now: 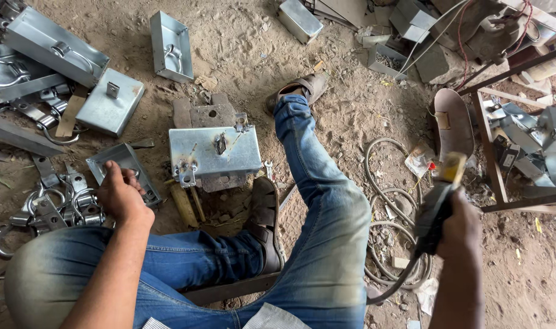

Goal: The person welds metal components onto a rectangular metal box. They use a hand-held welding tool to join pieces together while working on the ground.

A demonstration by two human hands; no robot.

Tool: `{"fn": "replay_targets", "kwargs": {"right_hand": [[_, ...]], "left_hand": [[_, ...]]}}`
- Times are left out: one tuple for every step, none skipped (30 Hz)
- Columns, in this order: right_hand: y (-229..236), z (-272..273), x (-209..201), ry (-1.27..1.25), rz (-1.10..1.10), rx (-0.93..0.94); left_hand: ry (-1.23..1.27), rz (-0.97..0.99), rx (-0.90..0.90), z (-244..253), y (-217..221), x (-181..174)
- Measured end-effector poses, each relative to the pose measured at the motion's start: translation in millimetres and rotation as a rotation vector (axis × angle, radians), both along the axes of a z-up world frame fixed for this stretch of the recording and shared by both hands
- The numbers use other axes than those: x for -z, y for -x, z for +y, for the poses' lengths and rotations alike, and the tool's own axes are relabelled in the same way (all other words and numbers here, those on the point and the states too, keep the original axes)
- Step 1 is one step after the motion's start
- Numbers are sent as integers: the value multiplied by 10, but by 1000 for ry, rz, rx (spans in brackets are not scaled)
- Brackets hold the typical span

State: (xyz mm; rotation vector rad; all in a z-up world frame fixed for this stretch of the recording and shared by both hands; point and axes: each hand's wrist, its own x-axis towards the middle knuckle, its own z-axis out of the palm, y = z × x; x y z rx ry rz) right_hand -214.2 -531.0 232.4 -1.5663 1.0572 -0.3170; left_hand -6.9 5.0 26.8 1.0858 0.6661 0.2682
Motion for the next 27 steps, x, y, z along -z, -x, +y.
{"fn": "replay_targets", "kwargs": {"right_hand": [[-69,37,-134,-53,-177,-129],[-123,73,-235,-104,-352,-256],[-213,149,-247,-196,-473,-371],[-347,260,-192,-291,-592,-489],[-463,399,-116,-388,-709,-607],[-608,597,20,-419,-672,-544],[-758,827,172,-450,-635,-482],[-903,1088,335,-287,-496,-440],[-997,1374,496,-222,-299,-359],[-1052,1669,643,-178,-364,-396],[-1093,1883,735,-133,-430,-431],[-1140,2011,780,-51,-430,-443],[-1173,2120,812,31,-430,-454],[-1167,2198,822,110,-425,-461],[-1194,2233,816,144,-367,-477],[-1247,2231,799,181,-308,-492],[-1270,2232,781,218,-248,-507],[-1284,2245,764,224,-267,-515],[-1282,2258,749,230,-286,-522],[-1298,2274,744,233,-306,-531],[-1324,2283,744,223,-277,-514],[-1312,2276,744,212,-239,-499],[-1303,2270,752,202,-202,-484],[-1299,2266,765,202,-222,-499],[-1300,2260,779,202,-242,-514],[-1305,2250,791,203,-264,-527],[-1295,2246,802,211,-263,-530]], "left_hand": [[-3,-2,-9,21,-2,-4],[-2,-1,-17,14,0,1],[-3,-11,-9,15,-3,5],[-3,-20,-3,29,-6,6],[-4,-30,2,30,-9,10],[1,-35,0,33,-10,14],[6,-40,-2,32,-5,19],[12,-46,-4,24,-12,27],[18,-43,0,27,-16,34],[22,-41,2,49,-13,38],[26,-39,4,64,-12,40],[28,-38,0,71,-13,38],[31,-36,-5,79,-13,26],[31,-29,-6,93,6,4],[20,5,-1,109,9,-29],[12,39,6,101,6,-63],[5,73,13,80,17,-95],[16,64,12,41,6,-124],[28,56,11,1,-6,-146],[36,47,9,-3,-25,-164],[21,33,19,2,-56,-172],[8,26,29,-14,-50,-156],[-5,20,38,-23,-38,-133],[1,11,41,-14,-33,-115],[6,2,44,-2,-26,-99],[12,-10,49,-1,-34,-88],[10,4,46,-8,-32,-79]]}}
